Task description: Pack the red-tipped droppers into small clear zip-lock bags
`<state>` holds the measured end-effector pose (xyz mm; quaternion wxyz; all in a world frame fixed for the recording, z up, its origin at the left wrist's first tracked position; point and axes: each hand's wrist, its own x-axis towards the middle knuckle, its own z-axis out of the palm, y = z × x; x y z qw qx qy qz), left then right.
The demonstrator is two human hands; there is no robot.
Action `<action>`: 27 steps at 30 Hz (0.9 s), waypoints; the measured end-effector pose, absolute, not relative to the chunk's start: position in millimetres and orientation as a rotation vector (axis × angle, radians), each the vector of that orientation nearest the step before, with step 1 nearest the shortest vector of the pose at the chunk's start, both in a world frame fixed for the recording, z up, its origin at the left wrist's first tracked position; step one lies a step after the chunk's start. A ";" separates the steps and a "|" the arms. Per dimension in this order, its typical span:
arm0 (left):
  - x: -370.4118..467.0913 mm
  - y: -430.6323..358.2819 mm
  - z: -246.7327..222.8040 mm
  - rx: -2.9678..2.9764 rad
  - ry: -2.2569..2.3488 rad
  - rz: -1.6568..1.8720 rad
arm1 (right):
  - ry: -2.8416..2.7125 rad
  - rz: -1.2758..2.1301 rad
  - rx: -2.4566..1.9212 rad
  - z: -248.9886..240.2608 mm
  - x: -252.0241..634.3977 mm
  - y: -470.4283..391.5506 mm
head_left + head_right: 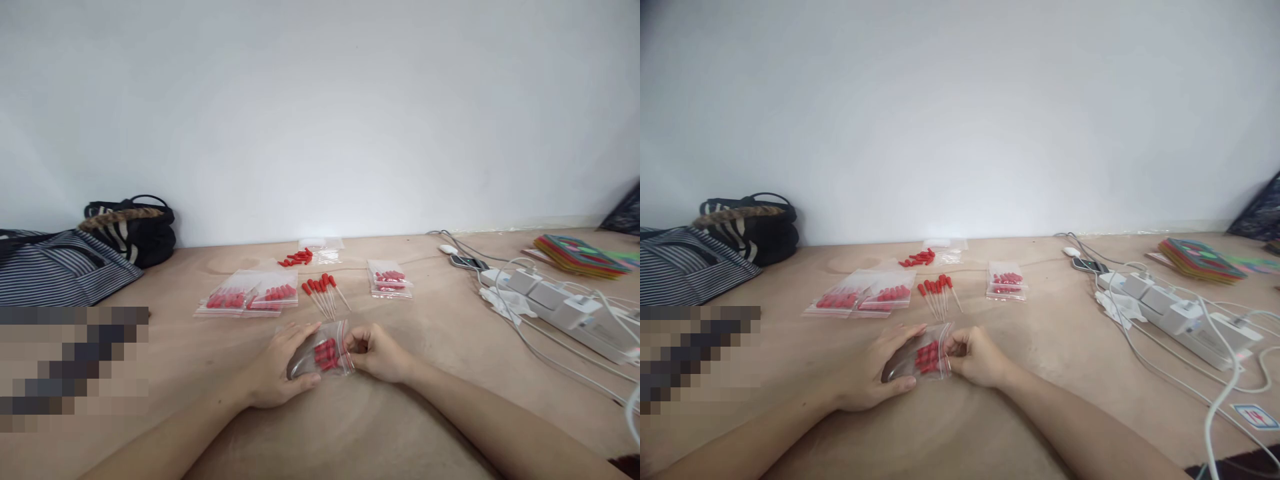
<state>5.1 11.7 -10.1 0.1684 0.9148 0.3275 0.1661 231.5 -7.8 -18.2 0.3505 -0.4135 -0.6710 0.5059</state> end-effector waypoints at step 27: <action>3.8 10.2 -13.2 2.593 0.983 0.568 | -1.625 0.566 -1.788 4.6 241.0 101.5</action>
